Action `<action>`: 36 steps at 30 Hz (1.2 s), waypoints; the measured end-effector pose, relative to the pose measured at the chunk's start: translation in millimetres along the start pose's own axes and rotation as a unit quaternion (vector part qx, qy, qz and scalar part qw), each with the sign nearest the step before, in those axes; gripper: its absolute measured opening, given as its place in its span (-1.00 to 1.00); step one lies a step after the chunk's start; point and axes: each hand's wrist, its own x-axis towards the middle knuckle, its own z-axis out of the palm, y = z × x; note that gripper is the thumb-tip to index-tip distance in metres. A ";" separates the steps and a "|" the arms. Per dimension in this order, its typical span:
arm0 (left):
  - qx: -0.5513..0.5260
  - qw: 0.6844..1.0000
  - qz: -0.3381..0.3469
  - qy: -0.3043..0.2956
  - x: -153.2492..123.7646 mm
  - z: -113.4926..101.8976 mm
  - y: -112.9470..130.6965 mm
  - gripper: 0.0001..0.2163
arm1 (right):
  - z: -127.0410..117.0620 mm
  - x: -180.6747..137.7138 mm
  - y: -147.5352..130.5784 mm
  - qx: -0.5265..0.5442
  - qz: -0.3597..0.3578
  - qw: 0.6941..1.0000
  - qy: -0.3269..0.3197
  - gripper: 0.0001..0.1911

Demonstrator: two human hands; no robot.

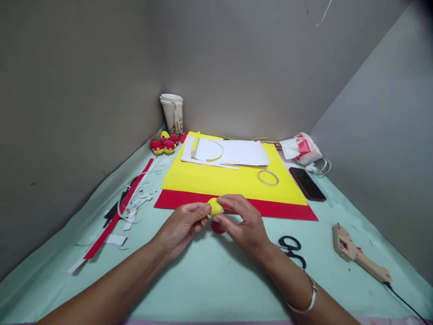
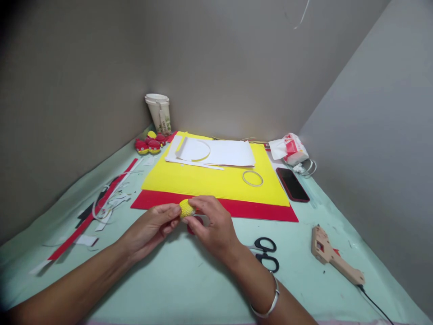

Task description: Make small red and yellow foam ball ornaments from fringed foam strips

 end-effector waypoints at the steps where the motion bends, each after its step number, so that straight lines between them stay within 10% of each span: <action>1: -0.001 1.000 -0.002 0.003 -0.1 0.3 0.1 -0.72 | 0.4 -0.4 0.3 -0.001 0.000 1.000 -0.001 -0.67; 36: 0.011 1.000 -0.003 0.002 -0.6 0.0 0.4 -0.74 | -2.1 0.8 -2.3 0.032 0.056 0.998 -0.022 -0.71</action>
